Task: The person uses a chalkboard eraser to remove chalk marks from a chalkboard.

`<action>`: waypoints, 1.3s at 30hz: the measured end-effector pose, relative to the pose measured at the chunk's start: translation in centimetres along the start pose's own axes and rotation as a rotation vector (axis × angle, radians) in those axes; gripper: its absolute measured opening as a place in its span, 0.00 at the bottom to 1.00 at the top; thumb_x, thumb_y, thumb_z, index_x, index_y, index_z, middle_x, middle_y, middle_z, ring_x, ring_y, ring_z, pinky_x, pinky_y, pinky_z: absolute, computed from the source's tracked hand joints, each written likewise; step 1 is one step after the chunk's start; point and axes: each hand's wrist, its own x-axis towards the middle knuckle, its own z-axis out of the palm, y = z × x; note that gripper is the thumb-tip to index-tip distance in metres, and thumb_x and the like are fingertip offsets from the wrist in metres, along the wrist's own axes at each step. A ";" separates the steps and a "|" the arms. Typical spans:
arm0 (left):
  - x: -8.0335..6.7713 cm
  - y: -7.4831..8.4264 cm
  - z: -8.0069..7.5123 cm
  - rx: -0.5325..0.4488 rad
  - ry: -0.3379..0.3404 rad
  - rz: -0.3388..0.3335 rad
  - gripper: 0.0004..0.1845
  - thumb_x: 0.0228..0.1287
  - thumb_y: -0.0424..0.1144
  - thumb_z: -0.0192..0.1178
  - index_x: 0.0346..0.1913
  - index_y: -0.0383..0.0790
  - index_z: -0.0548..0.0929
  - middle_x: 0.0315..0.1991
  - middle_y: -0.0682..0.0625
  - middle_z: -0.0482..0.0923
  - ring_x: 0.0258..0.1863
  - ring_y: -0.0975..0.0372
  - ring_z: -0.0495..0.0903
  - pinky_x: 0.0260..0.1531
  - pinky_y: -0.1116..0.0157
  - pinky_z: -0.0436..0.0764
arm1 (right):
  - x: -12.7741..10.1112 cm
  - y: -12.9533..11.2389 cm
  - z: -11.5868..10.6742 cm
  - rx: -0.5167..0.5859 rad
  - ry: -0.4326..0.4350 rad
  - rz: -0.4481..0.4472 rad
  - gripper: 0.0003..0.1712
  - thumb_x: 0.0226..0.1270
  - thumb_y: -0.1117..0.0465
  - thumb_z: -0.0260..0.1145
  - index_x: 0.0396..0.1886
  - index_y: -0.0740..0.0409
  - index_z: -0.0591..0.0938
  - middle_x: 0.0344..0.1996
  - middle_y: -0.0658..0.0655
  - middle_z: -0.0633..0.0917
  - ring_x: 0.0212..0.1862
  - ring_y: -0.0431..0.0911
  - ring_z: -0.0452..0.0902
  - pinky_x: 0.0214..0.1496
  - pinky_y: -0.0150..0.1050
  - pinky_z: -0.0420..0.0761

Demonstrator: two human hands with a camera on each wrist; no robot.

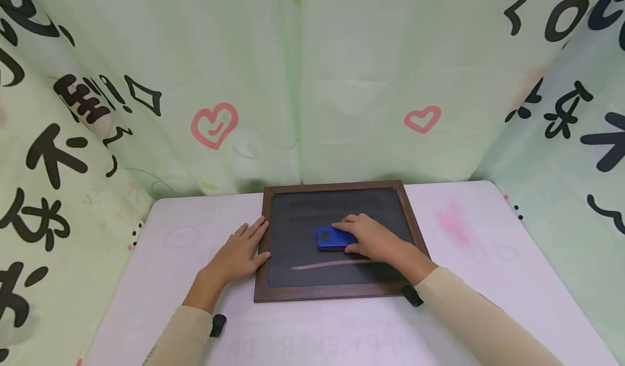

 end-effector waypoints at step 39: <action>-0.1 -0.2 0.3 0.000 -0.009 -0.035 0.39 0.78 0.54 0.53 0.83 0.40 0.56 0.84 0.45 0.50 0.78 0.33 0.57 0.70 0.31 0.63 | -6.9 6.9 -1.7 -0.009 0.119 0.096 0.36 0.61 0.59 0.79 0.69 0.60 0.79 0.62 0.67 0.81 0.64 0.67 0.76 0.64 0.63 0.78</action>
